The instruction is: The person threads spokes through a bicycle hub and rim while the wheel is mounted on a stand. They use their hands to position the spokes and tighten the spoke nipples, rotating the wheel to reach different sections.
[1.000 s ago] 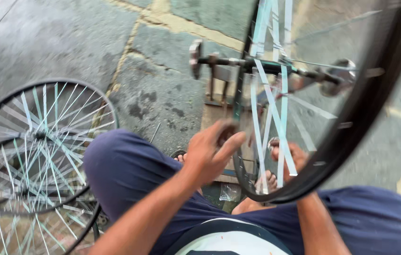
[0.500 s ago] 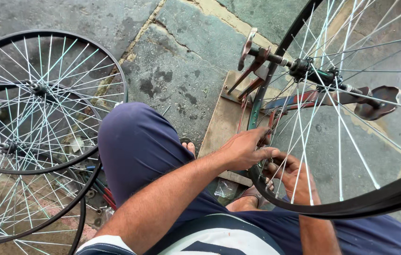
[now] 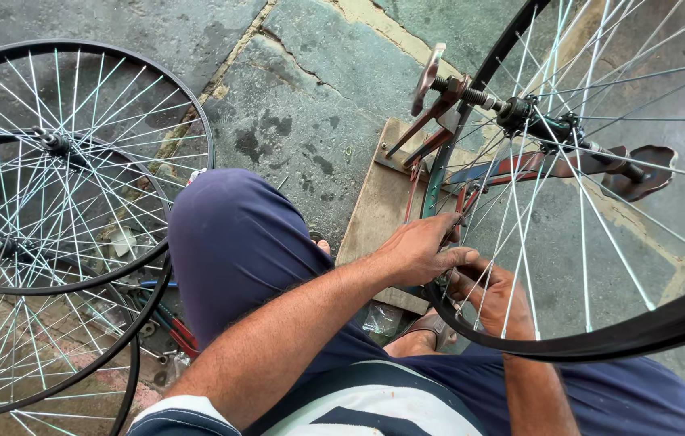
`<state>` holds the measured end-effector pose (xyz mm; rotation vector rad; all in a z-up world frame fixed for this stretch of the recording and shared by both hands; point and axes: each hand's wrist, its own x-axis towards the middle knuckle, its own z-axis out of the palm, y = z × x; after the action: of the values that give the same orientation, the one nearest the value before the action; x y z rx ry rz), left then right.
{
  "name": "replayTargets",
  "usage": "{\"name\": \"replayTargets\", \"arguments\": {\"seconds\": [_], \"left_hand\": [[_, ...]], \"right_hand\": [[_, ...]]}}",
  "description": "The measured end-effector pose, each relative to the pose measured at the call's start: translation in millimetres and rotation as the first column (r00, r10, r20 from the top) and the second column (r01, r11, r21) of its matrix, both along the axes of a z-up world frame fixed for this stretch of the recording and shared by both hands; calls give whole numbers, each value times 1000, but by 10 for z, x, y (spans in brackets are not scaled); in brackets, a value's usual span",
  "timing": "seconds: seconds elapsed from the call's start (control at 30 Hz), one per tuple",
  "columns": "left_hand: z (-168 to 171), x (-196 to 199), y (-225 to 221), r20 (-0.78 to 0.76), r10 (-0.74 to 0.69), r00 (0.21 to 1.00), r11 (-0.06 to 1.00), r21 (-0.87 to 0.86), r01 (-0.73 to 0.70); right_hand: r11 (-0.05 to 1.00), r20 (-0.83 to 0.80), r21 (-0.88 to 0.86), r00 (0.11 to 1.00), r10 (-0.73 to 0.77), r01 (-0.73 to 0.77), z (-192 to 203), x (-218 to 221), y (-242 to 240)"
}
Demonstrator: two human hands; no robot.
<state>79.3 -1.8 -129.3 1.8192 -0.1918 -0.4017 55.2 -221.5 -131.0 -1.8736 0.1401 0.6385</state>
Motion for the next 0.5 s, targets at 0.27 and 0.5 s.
{"name": "replayTargets", "arguments": {"seconds": [0.27,0.5], "left_hand": [[19,-9,-3,-16,-9,1000,1000,9,10],[4,-7,5,9,1,1000,1000,11,-1]], "right_hand": [[985,10,100,990,-139,138,-50,-46,-50],[986,96,68,983,-155,149,119,-132,182]]}}
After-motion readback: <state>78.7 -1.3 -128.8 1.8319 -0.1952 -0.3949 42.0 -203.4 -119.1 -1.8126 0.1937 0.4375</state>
